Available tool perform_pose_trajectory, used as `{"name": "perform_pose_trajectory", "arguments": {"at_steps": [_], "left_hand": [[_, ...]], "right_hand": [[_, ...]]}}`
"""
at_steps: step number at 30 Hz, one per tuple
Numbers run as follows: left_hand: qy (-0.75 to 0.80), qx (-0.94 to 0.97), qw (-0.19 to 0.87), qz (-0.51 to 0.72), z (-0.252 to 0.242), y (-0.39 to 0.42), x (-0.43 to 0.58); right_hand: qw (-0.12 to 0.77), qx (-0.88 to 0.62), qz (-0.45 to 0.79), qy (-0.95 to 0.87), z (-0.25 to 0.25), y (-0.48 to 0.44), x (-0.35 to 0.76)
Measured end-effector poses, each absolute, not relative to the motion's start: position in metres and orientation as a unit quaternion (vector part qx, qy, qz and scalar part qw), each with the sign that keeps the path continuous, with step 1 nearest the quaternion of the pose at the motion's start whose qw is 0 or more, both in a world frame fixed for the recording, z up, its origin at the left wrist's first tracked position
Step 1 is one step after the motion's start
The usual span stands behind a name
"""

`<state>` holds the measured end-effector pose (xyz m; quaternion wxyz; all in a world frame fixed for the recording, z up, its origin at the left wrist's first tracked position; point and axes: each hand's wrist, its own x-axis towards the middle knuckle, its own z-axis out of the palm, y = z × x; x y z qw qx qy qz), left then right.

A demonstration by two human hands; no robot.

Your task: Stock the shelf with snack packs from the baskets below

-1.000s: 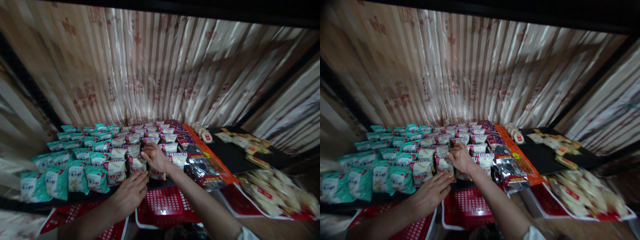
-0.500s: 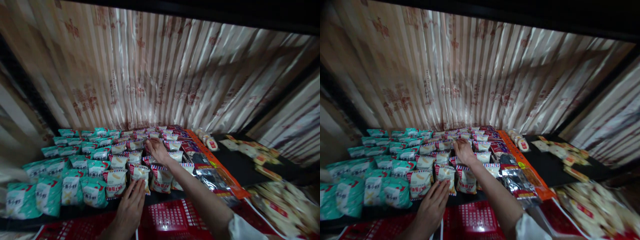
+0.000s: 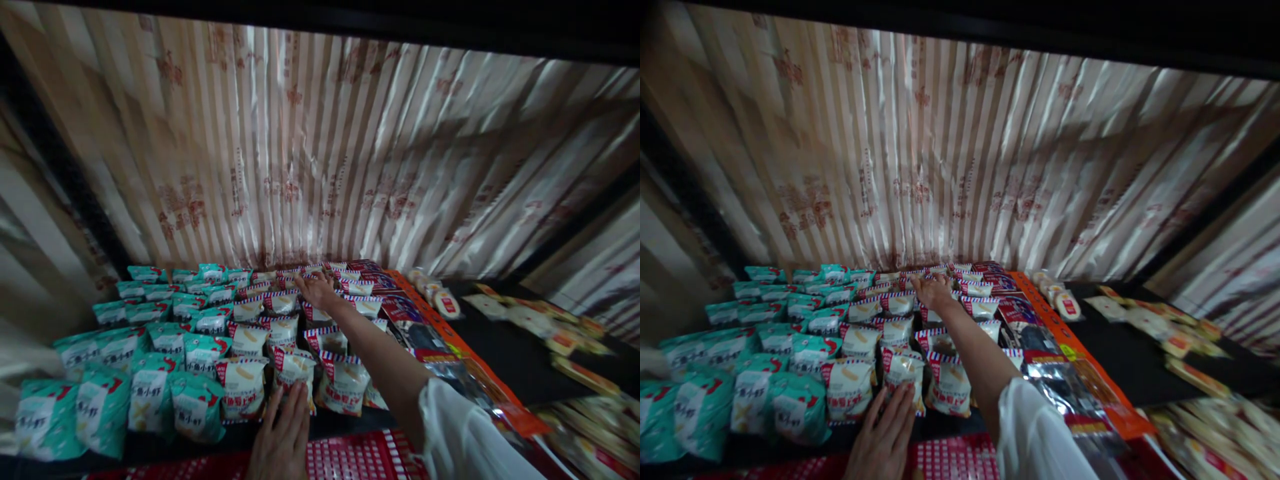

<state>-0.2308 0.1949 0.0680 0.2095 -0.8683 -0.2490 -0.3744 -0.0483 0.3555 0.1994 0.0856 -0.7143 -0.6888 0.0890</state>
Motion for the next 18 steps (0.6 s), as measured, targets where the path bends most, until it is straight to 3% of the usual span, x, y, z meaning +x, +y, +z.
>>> {"name": "perform_pose_trajectory", "arguments": {"at_steps": [7, 18], "left_hand": [[-0.242, -0.864, 0.215, -0.387, 0.067, 0.198, -0.231], [-0.251, -0.875, 0.230, -0.344, 0.059, 0.197, -0.231]], "right_hand": [[0.080, -0.719, 0.044, -0.689, 0.192, 0.359, -0.049], [0.094, -0.695, 0.097, -0.706, 0.188, 0.366, -0.049]]}}
